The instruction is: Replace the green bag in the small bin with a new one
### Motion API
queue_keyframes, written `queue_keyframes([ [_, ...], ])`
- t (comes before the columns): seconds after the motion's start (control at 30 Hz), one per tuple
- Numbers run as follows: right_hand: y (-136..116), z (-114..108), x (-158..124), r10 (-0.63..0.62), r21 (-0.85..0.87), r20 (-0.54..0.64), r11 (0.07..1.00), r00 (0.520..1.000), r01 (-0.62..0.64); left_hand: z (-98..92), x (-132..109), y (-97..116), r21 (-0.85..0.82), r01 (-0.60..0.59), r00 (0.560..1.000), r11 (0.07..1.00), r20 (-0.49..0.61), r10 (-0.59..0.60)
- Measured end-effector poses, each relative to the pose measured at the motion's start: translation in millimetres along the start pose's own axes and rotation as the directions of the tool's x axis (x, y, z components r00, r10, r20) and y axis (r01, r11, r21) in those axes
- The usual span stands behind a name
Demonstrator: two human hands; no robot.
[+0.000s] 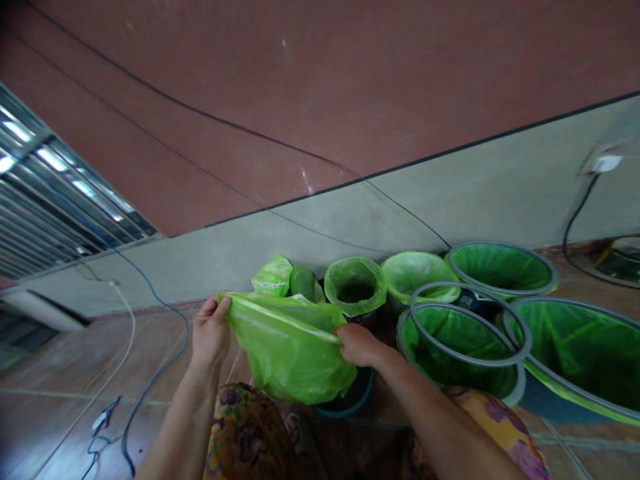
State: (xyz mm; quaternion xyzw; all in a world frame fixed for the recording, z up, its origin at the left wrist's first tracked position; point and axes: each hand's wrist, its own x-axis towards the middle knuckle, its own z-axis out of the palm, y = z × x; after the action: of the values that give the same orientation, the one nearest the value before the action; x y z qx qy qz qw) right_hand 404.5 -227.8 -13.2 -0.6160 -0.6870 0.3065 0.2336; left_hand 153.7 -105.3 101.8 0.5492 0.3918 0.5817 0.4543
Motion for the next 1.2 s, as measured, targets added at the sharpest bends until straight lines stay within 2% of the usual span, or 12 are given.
queue_keyframes([
  [0.13,9,2,0,0.063,-0.317,-0.146,0.942,0.987,-0.107,-29.5,9,9,-0.068,-0.038,0.992,0.997,-0.124,0.030],
  [0.3,5,-14,0,0.081,-0.385,-0.342,0.897,0.936,-0.219,-50.1,7,1,-0.120,0.020,0.966,0.993,-0.253,-0.050],
  [0.43,2,-21,-2,0.026,-0.325,-0.346,0.935,0.938,-0.145,-57.5,5,-14,-0.135,0.063,0.942,0.989,-0.318,-0.103],
  [0.53,1,-24,-4,-0.006,-0.219,-0.358,0.973,0.934,-0.078,-69.3,9,-25,0.019,0.147,0.907,0.989,-0.402,-0.128],
  [0.63,0,-27,-3,-0.085,-0.122,-0.414,0.992,0.906,0.037,-71.9,7,-24,0.396,0.173,0.887,0.902,-0.461,0.033],
  [0.7,-3,-27,-2,-0.159,-0.090,-0.449,0.987,0.879,0.132,-56.8,-4,-17,0.599,0.041,0.950,0.800,-0.272,0.155],
  [0.77,-10,-24,0,-0.236,-0.102,-0.461,0.972,0.856,0.212,-26.9,-22,-6,0.606,-0.166,0.986,0.778,0.105,0.129],
  [0.83,-19,-20,2,-0.320,-0.152,-0.443,0.947,0.838,0.282,11.0,-40,2,0.521,-0.315,0.885,0.793,0.463,0.047],
  [0.9,-29,-16,2,-0.401,-0.199,-0.403,0.916,0.823,0.348,46.1,-54,4,0.484,-0.401,0.740,0.778,0.671,-0.036],
  [1.0,-39,-15,2,-0.457,-0.221,-0.393,0.889,0.798,0.400,76.8,-62,-5,0.538,-0.425,0.658,0.728,0.736,-0.161],
  [1.13,-37,-26,1,-0.350,-0.071,-0.564,0.923,0.747,0.379,76.5,-57,-20,0.568,-0.395,0.651,0.722,0.728,-0.216],
  [1.2,-31,-30,1,-0.205,0.067,-0.639,0.945,0.741,0.319,68.6,-53,-25,0.563,-0.288,0.689,0.775,0.684,-0.241],
])
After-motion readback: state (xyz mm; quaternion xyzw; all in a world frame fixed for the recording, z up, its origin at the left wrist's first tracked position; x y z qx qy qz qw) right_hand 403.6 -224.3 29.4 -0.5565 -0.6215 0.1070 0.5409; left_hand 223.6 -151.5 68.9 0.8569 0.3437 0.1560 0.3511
